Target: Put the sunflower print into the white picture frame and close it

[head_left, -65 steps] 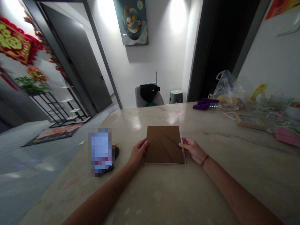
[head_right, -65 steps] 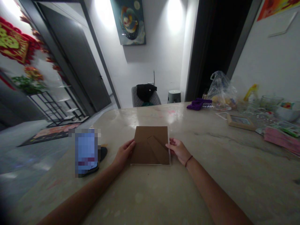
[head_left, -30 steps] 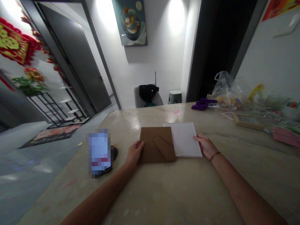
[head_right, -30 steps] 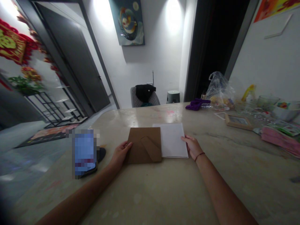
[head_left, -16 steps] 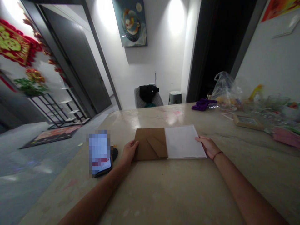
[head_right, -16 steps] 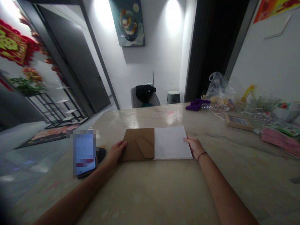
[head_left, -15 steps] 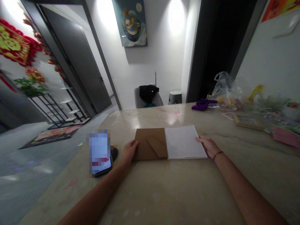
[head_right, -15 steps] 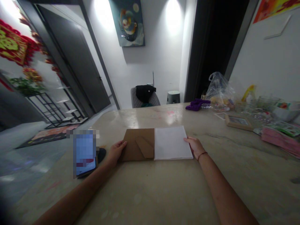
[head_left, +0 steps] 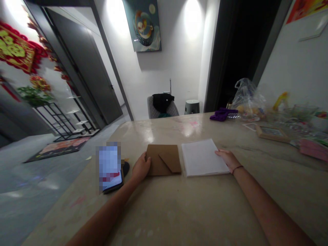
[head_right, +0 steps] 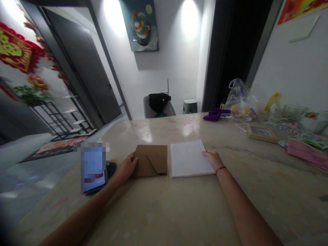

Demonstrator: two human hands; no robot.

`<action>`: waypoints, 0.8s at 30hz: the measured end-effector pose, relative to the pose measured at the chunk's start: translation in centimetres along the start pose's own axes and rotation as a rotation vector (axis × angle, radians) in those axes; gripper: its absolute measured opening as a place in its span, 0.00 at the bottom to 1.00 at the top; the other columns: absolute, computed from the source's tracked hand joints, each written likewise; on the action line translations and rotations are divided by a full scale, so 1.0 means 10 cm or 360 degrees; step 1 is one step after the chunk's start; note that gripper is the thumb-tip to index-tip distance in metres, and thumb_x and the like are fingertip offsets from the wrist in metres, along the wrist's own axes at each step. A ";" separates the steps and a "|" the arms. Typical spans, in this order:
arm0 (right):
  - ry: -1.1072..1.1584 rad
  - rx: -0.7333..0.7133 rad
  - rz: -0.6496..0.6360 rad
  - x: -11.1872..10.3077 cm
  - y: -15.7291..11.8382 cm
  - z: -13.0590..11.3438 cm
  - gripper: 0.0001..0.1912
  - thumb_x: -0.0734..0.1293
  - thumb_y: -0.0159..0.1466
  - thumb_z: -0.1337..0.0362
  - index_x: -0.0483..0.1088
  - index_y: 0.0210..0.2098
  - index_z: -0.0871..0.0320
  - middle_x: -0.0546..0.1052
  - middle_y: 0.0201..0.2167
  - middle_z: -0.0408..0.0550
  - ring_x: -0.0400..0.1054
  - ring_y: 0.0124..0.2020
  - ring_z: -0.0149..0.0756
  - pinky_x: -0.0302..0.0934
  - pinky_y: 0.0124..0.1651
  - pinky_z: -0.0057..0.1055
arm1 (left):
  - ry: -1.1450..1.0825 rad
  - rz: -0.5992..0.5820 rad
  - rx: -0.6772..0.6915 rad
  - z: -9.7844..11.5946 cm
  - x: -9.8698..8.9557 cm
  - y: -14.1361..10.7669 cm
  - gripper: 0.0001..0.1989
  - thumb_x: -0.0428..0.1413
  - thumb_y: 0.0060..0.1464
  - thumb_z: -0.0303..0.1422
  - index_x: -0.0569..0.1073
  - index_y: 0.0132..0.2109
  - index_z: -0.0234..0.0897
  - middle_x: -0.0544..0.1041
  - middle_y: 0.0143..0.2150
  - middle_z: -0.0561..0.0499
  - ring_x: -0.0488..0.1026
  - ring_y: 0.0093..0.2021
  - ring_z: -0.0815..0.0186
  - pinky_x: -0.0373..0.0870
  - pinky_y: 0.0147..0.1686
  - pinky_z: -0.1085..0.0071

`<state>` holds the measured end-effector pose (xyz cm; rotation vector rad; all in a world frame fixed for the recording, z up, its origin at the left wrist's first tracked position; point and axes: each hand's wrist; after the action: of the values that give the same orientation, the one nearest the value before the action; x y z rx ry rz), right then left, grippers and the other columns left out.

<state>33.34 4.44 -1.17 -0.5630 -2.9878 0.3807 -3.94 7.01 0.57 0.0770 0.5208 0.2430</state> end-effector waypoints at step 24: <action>-0.1262 -0.0803 -0.0094 0.44 -0.32 0.02 0.12 0.62 0.54 0.62 0.73 0.35 0.55 0.76 0.24 0.45 0.67 0.26 0.34 0.56 0.32 0.27 | -0.0370 0.0464 -0.0032 -0.01 -0.05 0.00 0.21 0.43 0.55 0.33 0.61 0.55 0.37 0.67 0.55 0.45 0.64 0.55 0.61 0.59 0.54 0.66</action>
<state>28.14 3.11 -0.44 -0.4148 -3.8891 -0.2421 -4.42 6.83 0.75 0.1599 0.2739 0.5177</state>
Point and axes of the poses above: each hand's wrist, its own y-axis towards the middle knuckle, its own x-axis out of the palm, z = x × y
